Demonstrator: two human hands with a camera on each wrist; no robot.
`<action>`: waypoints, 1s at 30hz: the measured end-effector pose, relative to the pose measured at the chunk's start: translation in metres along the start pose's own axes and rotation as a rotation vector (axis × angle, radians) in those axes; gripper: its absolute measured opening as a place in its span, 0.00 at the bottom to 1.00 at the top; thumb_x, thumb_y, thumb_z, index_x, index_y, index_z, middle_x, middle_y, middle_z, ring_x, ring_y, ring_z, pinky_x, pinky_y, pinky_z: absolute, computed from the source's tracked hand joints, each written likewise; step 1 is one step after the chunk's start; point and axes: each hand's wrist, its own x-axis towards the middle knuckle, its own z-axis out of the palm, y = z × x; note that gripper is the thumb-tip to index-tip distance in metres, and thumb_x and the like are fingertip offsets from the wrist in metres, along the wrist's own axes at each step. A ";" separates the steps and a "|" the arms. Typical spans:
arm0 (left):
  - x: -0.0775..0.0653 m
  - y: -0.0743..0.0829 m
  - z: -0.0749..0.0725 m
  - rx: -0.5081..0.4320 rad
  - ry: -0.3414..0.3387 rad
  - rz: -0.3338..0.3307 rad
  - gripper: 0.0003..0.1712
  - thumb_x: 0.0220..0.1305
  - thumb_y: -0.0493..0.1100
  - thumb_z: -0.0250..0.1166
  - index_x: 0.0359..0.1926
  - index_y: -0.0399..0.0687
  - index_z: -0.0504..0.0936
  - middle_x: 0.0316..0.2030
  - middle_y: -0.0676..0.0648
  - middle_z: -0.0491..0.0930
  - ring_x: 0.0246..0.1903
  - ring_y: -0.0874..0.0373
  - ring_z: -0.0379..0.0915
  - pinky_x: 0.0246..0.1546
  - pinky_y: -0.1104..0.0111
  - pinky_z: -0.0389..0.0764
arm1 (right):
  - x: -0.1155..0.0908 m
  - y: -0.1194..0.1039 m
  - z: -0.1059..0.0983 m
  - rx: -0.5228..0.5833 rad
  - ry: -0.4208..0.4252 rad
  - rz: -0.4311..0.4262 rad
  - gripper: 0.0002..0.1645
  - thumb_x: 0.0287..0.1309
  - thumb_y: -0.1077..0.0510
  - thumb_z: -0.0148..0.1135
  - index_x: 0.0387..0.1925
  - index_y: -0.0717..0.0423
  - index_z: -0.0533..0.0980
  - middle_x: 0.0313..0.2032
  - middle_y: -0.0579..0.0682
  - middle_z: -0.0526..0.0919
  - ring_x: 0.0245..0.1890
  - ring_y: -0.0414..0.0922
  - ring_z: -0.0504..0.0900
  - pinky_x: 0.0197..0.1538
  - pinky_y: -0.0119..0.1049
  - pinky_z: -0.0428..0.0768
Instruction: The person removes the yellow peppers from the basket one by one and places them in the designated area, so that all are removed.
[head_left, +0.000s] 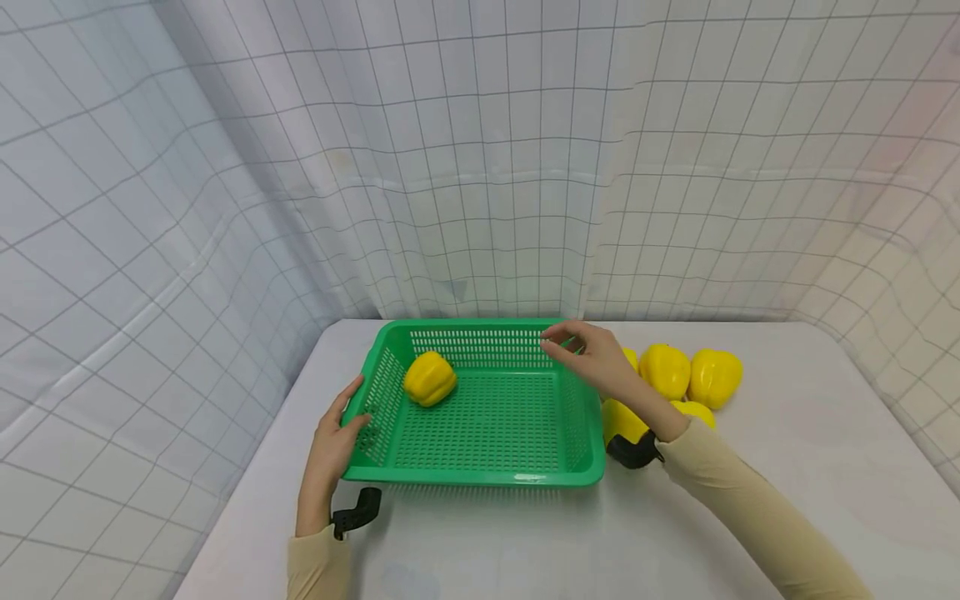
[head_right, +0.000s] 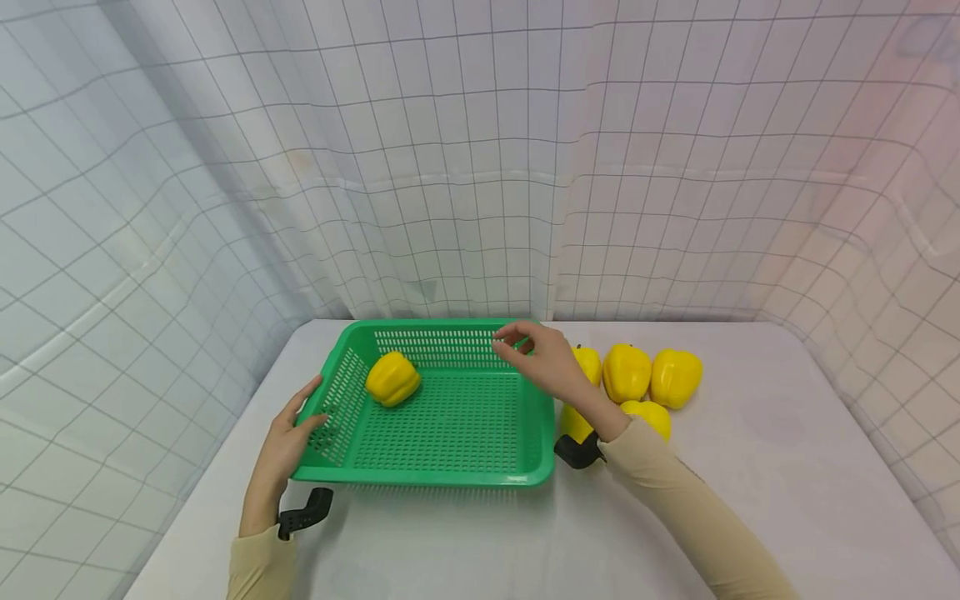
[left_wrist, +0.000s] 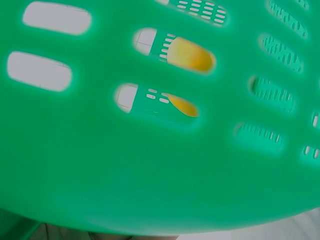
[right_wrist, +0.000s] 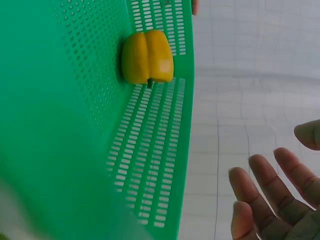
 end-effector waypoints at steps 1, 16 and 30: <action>0.000 0.000 0.000 -0.002 0.001 -0.001 0.34 0.71 0.40 0.51 0.73 0.65 0.54 0.71 0.43 0.51 0.51 0.43 0.65 0.43 0.58 0.66 | 0.004 -0.003 0.004 -0.001 -0.036 -0.005 0.15 0.63 0.52 0.60 0.47 0.57 0.79 0.40 0.49 0.82 0.33 0.46 0.79 0.35 0.40 0.76; -0.001 0.002 -0.001 -0.011 -0.001 0.012 0.34 0.70 0.39 0.51 0.74 0.63 0.54 0.72 0.44 0.49 0.56 0.42 0.61 0.47 0.53 0.65 | 0.047 -0.006 0.068 -0.043 -0.334 -0.017 0.19 0.63 0.52 0.60 0.51 0.58 0.77 0.42 0.52 0.82 0.39 0.47 0.79 0.40 0.38 0.76; -0.002 0.001 -0.001 -0.017 0.004 0.024 0.34 0.70 0.39 0.52 0.74 0.62 0.54 0.72 0.44 0.48 0.62 0.41 0.55 0.53 0.48 0.60 | 0.072 -0.003 0.122 -0.002 -0.448 0.166 0.37 0.64 0.46 0.57 0.67 0.60 0.61 0.59 0.60 0.71 0.56 0.53 0.71 0.51 0.46 0.72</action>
